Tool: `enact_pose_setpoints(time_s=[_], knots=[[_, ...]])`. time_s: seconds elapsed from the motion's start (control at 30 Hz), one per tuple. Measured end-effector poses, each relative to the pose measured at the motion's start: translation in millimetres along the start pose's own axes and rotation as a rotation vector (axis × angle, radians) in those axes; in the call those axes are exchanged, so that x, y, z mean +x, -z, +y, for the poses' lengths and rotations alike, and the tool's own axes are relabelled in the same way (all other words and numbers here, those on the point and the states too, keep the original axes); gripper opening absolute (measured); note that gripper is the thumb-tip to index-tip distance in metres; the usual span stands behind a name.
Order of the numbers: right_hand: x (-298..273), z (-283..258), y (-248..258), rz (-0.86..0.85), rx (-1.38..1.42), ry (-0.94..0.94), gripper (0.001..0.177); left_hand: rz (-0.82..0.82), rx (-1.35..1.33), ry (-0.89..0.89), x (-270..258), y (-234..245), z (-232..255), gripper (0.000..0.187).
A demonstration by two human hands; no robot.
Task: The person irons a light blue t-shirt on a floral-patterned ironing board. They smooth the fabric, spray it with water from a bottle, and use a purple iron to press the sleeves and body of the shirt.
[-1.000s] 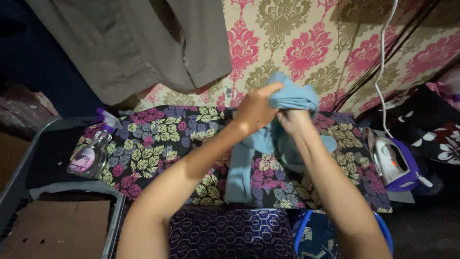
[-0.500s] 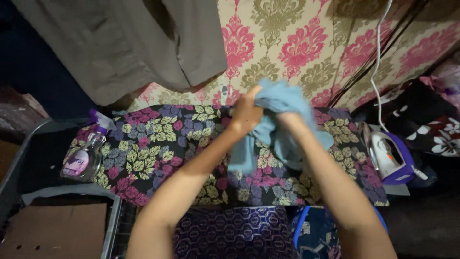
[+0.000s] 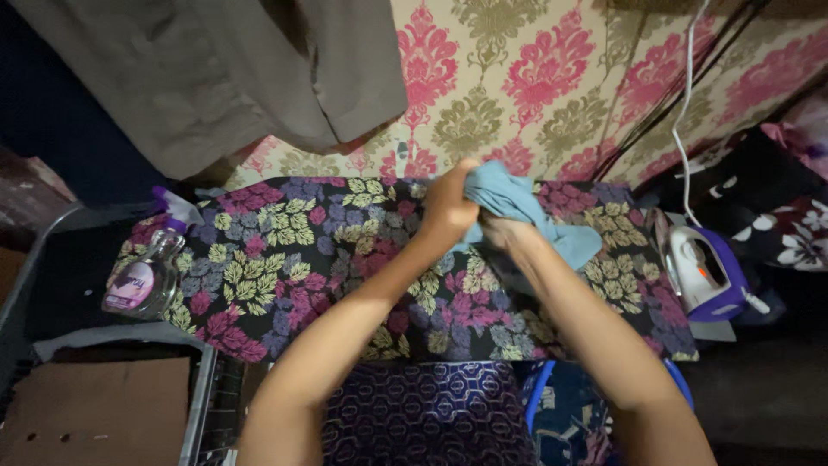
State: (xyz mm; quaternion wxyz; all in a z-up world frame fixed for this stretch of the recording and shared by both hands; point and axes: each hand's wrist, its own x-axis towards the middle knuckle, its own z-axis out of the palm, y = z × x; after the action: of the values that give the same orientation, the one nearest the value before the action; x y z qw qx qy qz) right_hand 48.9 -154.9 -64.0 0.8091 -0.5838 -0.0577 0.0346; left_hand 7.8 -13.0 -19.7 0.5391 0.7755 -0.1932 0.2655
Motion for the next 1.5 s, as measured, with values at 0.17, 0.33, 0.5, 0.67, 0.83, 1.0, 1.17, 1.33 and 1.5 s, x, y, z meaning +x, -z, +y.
enact_pose_setpoints(time_s=[0.17, 0.33, 0.5, 0.67, 0.83, 1.0, 1.17, 1.33, 1.5], knots=[[22.4, -36.6, 23.9, 0.155, 0.19, 0.161, 0.026, -0.023, -0.037, 0.092, 4.3, -12.8, 11.3, 0.028], [0.1, 0.5, 4.9, 0.022, -0.029, 0.054, 0.026, -0.112, 0.025, 0.115, 11.1, -13.7, 29.8, 0.027], [-7.4, -1.3, 41.7, 0.034, 0.013, -0.023, 0.027, 0.014, -0.03, -0.159, -27.3, -16.6, 26.8, 0.033], [9.2, -1.9, 47.6, 0.211, 0.108, 0.081, 0.027, 0.119, -0.097, -0.147, -22.5, -15.7, 25.6, 0.043], [-1.5, 15.7, 31.1, 0.205, 0.046, 0.057, 0.028, 0.222, -0.204, -0.202, -15.0, -18.4, 8.9, 0.04], [-12.7, 33.8, 31.3, 0.123, -0.05, -0.063, 0.028, 0.126, -0.34, 0.144, -31.3, -25.7, 1.9, 0.041], [2.4, 24.7, 44.5, 0.185, 0.044, -0.016, 0.029, -0.055, -0.065, 0.211, -22.9, -10.7, 29.7, 0.044], [-0.8, 25.8, 46.6, 0.035, -0.038, -0.071, 0.03, -0.078, 0.089, 0.077, -20.8, -21.6, 47.1, 0.045], [7.5, 25.6, 56.6, 0.096, -0.009, -0.066, 0.03, 0.149, -0.003, -0.091, -37.7, -45.4, 27.0, 0.043]])
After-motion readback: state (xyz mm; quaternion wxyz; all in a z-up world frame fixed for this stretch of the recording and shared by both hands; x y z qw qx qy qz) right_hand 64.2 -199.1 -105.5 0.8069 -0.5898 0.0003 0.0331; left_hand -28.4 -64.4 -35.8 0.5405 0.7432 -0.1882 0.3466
